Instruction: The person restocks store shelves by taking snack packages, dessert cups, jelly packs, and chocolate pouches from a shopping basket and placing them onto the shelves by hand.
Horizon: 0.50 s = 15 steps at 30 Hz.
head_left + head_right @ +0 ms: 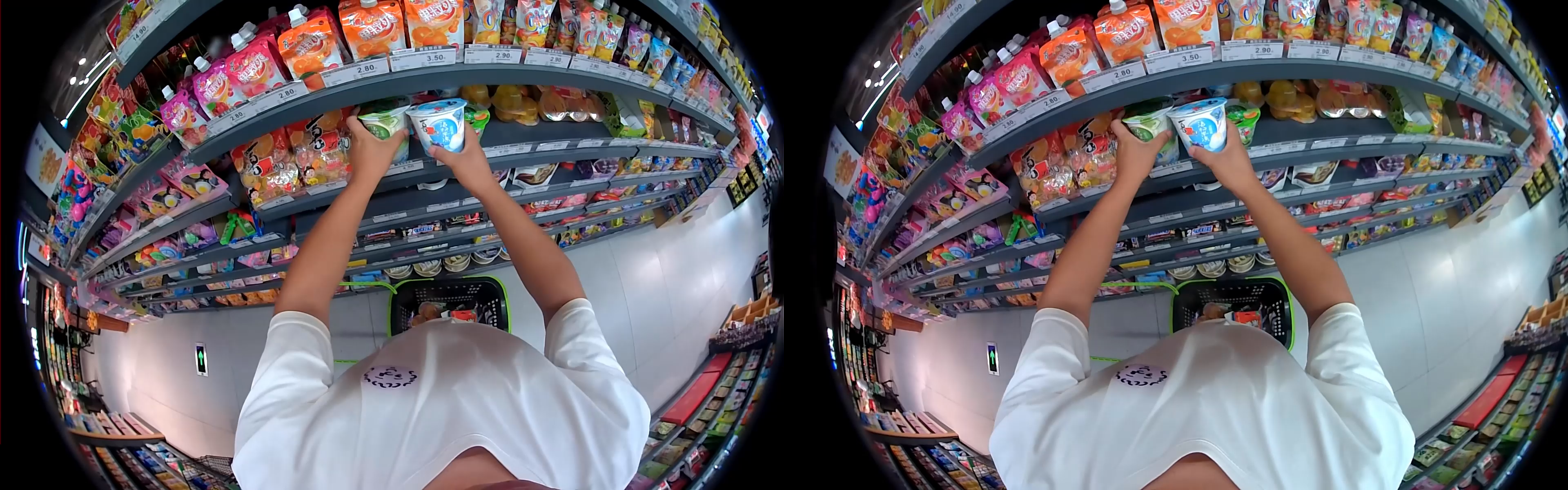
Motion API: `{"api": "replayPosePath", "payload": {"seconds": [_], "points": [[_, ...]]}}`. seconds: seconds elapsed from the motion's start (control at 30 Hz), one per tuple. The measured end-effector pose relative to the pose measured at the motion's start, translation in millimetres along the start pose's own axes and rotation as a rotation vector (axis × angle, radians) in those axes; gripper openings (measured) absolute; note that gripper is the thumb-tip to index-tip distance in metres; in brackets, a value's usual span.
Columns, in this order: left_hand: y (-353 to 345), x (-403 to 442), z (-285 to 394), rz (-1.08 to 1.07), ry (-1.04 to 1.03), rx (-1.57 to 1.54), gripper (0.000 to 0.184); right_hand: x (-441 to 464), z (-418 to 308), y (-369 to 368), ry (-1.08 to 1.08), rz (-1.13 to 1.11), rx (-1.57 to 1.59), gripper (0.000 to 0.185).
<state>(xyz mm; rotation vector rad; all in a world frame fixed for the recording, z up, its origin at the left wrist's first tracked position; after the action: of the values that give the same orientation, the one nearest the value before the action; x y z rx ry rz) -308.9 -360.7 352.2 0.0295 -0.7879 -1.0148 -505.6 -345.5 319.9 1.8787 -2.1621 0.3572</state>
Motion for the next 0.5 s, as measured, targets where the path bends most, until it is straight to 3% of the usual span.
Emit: {"api": "replayPosePath", "payload": {"seconds": [0.1,0.2,0.3,0.37,0.4,0.47,0.5], "points": [[-7.6,4.2,-12.5,-0.003,0.151,0.071,0.087,10.3,-5.6,-6.7,0.047,-0.007,-0.038,0.083],[-10.8,2.8,-20.1,0.03,0.216,0.084,0.085,11.4,-13.2,-13.1,-0.081,-0.011,0.006,0.081],[-12.5,0.1,-25.9,0.092,0.166,0.062,0.086,21.7,2.8,-16.3,-0.057,0.052,0.054,0.08],[-13.7,-0.9,-26.1,0.163,0.019,-0.093,0.091,31.8,12.0,-16.5,-0.035,0.05,0.133,0.075],[-13.4,-1.6,-23.9,0.122,0.069,-0.096,0.094,34.3,8.8,-16.4,-0.032,0.054,0.132,0.075],[-16.1,-0.9,-27.2,0.13,0.056,-0.092,0.093,37.9,9.9,-16.9,-0.226,0.095,0.368,0.065],[-16.0,0.1,-26.7,0.143,0.046,-0.084,0.092,40.0,4.3,-17.0,-0.223,0.097,0.368,0.065]]}}
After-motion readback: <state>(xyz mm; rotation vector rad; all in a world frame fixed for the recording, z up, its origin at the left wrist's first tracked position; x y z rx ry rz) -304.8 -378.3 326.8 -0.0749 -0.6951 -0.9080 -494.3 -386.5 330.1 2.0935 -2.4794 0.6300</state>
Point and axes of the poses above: each hand's wrist, its own x-axis towards the middle knuckle, its own y-axis out of the back of the hand, z = x × y, the point moved 4 cm from there along x, towards the middle knuckle, and after that the axes turned 9 degrees about z, right-handed, at the moved point
